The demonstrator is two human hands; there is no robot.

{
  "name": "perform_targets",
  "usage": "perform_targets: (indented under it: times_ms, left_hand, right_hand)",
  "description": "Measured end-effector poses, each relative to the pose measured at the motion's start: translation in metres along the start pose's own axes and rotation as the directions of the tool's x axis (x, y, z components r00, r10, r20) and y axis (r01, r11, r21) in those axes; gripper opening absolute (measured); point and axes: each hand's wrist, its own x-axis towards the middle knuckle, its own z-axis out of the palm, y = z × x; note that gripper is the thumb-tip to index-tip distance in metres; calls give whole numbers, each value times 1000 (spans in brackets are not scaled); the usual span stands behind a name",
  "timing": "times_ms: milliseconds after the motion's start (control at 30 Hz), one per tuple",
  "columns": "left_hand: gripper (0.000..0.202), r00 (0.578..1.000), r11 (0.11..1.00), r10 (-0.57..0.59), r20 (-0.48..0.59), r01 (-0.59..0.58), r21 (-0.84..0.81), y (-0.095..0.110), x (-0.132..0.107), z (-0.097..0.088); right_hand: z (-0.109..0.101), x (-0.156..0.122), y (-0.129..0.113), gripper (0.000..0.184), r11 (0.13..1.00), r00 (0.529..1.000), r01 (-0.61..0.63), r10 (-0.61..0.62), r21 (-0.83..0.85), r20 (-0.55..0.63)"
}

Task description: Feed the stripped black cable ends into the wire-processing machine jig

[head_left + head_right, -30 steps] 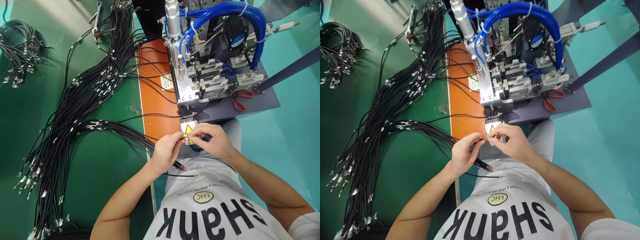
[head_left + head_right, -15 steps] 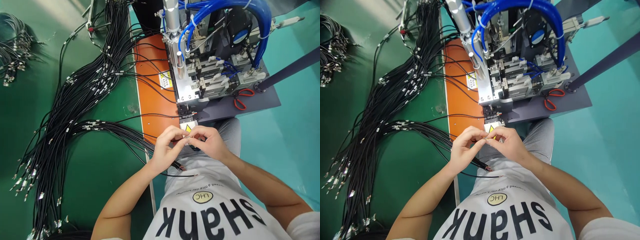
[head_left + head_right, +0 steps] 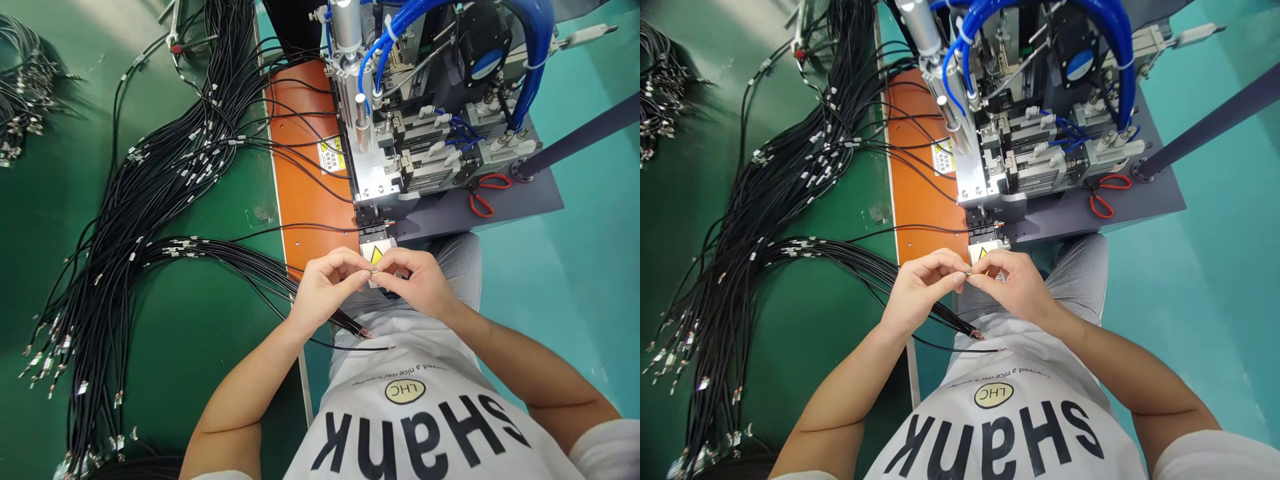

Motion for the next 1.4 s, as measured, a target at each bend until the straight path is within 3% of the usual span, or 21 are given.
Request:
perform_targets:
  times_ms: [167,400,633,1067,1200,1400]
  left_hand:
    - [9,997,997,-68,36,69,-26,6,1,-2]
    - [16,991,989,-135,-22,134,-61,4,-1,-1]
    - [16,993,990,-62,-101,48,-136,-9,-5,3]
    - [16,985,994,-93,-142,84,-74,-17,-3,5]
    - [17,982,992,-117,-146,108,-68,-15,-3,8]
    - [17,979,991,-135,-151,130,-42,-8,-4,11]
  right_hand:
    - [0,0,-2,11,1000,1000,1,-1,13,18]
    - [8,-3,-5,17,1000,1000,-20,20,19,1]
    - [13,-4,2,11,1000,1000,-7,8,9,-30]
    - [4,-3,-3,4,967,997,14,-34,-255,-72]
    - [1,-6,-6,4,961,990,49,-84,-271,-117]
    - [5,-6,-6,10,926,973,181,-217,-332,-74]
